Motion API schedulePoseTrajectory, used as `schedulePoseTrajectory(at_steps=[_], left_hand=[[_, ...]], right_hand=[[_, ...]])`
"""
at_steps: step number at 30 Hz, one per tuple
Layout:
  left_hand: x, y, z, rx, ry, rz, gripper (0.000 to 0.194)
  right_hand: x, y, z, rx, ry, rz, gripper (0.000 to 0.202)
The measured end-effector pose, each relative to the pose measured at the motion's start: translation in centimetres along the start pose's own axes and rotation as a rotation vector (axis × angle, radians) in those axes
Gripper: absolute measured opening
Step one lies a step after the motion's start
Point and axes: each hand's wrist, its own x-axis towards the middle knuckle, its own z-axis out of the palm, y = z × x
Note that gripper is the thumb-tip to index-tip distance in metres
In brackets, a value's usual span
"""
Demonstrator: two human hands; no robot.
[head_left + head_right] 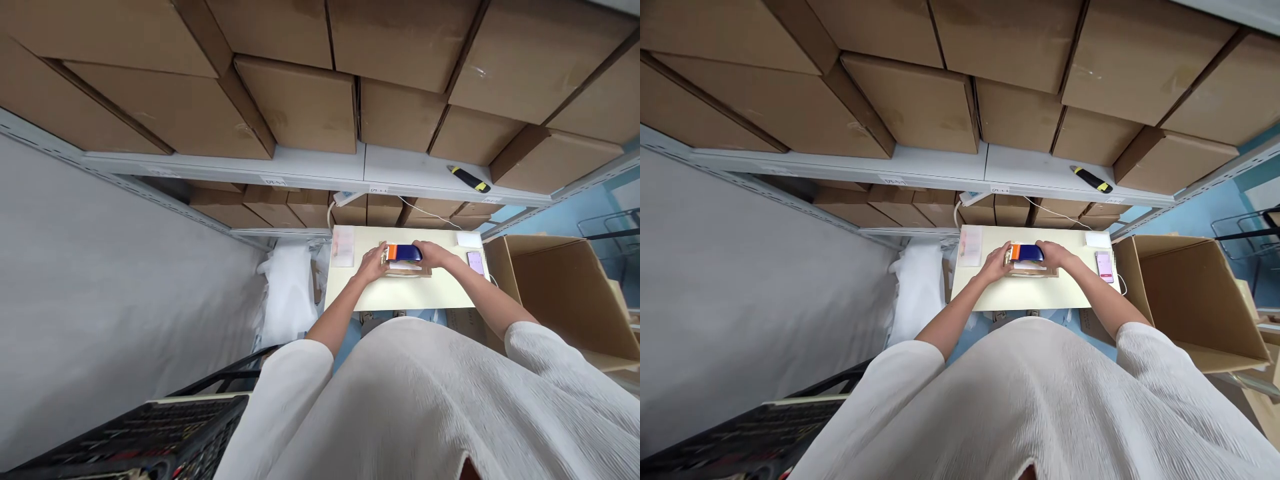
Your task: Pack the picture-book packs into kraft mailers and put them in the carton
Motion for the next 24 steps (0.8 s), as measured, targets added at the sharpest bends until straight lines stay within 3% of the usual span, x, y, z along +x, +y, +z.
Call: schedulePoseTrajectory(at_steps=[6,11,17,24], left_hand=[[0.1,0.0,-0.3,0.136,-0.032,-0.033,0.086],[0.3,0.2,-0.4,0.474,-0.174,-0.043,0.095],[0.4,0.3,-0.6,0.766,-0.323,-0.070,0.094],[1.0,0.5,-0.4,0.854,-0.323,-0.109,0.096]], right_hand=[[-0.1,-0.2,-0.4,-0.011,-0.061,0.087,0.051],[-2.2,1.9,-1.3,-0.023,-0.088,0.135,0.052],[-7.0,8.7,-1.6,-0.096,-0.107,0.135,0.045],[-11.6,17.7,-0.5,-0.100,-0.118,0.178,0.044]])
